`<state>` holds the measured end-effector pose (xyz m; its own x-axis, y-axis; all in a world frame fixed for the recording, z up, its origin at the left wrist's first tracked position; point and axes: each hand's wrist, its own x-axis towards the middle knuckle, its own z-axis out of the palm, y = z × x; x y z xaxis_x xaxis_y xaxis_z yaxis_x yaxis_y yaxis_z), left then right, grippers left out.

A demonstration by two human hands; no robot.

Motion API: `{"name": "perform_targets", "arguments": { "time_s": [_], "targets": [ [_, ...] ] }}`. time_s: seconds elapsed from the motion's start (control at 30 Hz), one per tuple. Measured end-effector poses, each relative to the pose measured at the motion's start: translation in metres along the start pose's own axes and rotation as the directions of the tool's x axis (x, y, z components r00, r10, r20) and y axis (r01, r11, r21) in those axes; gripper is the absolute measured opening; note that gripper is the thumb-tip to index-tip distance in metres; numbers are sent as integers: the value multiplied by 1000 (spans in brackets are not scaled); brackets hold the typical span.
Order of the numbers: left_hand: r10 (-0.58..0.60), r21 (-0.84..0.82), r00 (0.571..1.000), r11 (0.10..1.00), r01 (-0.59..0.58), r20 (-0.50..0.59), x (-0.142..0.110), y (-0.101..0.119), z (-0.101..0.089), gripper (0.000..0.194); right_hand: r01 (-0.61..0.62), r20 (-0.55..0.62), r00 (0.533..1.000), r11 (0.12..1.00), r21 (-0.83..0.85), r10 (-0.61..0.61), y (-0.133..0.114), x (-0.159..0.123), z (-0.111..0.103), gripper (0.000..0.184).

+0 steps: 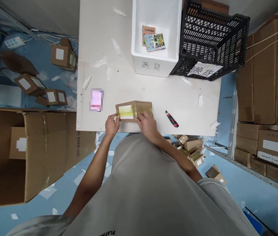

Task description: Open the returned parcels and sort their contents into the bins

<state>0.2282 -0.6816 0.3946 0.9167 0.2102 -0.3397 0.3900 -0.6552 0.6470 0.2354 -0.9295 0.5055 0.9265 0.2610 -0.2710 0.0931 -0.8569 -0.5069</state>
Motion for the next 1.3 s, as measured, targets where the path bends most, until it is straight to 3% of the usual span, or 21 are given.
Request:
{"name": "perform_targets", "arguments": {
  "time_s": [0.1, 0.2, 0.3, 0.5, 0.63, 0.8, 0.9, 1.03, 1.17, 1.3],
  "targets": [
    [-72, -33, 997, 997, 72, 1, 5, -6, -7, 44, 62, 44, 997, 997, -49, -60, -24, 6, 3, 40],
    [-112, -58, 993, 992, 110, -25, 5, -2, -9, 38, 33, 44, 999, 999, -24, -32, -19, 7, 2, 37],
    [-129, -87, 990, 988, 124, -59, 1, 9, -5, 32, -70, 12, 998, 997, 44, 69, 14, 4, -3, 35],
    [-54, -158, 998, 986, 50, -22, -1, 50, 18, 15, -315, 23, 948, 930, 189, 316, 113, 9, -13, 30],
    [-66, -183, 997, 981, 71, 34, 3, 67, 29, 11, -401, -26, 906, 875, 271, 423, 147, 6, -6, 28],
    [-132, -271, 978, 947, 173, 161, -17, 46, 28, 27, -382, -77, 898, 854, 353, 433, 153, -35, 17, 24],
    [-190, -301, 950, 917, 262, 247, -45, 28, 31, 26, -401, -20, 893, 817, 414, 449, 154, -72, 31, 23],
    [-275, -267, 927, 902, 340, 253, -73, 15, 39, 20, -472, 84, 872, 785, 402, 482, 153, -105, 50, 15],
    [-284, -271, 922, 895, 354, 263, -75, 10, 43, 21, -495, 111, 863, 784, 375, 492, 149, -110, 56, 11],
    [-226, -359, 942, 882, 306, 248, -58, 15, 39, 22, -431, 59, 893, 812, 393, 446, 147, -95, 41, 20]
  ]
}}
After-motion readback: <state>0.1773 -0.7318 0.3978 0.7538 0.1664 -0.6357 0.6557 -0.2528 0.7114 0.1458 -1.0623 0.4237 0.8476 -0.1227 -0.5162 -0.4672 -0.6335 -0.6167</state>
